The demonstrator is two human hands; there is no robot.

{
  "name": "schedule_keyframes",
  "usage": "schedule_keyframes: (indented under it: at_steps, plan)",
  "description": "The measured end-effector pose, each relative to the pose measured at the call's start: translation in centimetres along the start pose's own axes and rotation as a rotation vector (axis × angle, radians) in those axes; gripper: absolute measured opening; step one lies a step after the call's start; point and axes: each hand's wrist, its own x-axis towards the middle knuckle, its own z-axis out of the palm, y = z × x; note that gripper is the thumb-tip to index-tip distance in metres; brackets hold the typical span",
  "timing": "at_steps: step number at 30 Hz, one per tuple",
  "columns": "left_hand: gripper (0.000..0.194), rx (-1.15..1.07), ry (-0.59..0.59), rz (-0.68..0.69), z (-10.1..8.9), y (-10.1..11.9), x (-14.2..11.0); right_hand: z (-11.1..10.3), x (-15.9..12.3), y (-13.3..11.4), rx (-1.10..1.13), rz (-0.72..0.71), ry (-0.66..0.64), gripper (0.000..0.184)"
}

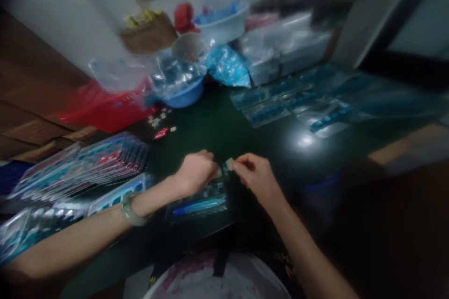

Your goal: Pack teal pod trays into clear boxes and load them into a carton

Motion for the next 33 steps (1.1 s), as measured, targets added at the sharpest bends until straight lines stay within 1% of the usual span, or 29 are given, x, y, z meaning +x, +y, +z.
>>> schedule_keyframes:
  at_steps: [4, 8, 14, 20, 24, 28, 31, 33]
  plan:
    - [0.022, 0.036, -0.016, 0.033, 0.3, -0.4, 0.3, -0.2, -0.2, 0.2, -0.01, 0.001, 0.004, 0.027]
    - [0.028, 0.019, 0.021, 0.037, 1.1, -1.4, -0.1, -0.5, -0.3, 0.4, -0.038, 0.01, 0.007, 0.028]
    - [0.026, -0.066, 0.078, 0.008, 2.3, -2.6, -0.9, -0.5, -0.1, 0.3, -0.011, 0.033, -0.008, 0.029]
    - [0.025, -0.196, 0.089, 0.042, 2.7, -3.5, -1.8, -0.7, -0.3, 0.4, 0.02, 0.059, -0.046, 0.027]
    - [0.025, -0.245, 0.102, 0.022, 2.9, -3.7, -2.4, -0.7, -0.4, 0.5, 0.013, 0.065, -0.065, 0.024]
    - [0.027, -0.228, 0.104, -0.003, 2.7, -3.2, -2.3, -0.4, -0.4, 0.5, -0.013, 0.069, -0.073, 0.024]
    - [0.03, -0.204, 0.077, 0.026, 2.0, -2.8, -2.4, 0.0, -0.1, 0.1, -0.043, 0.065, -0.097, 0.025]
    - [0.027, -0.2, 0.08, 0.029, 1.4, -2.7, -2.8, 0.6, 0.4, -0.5, -0.084, 0.044, -0.131, 0.026]
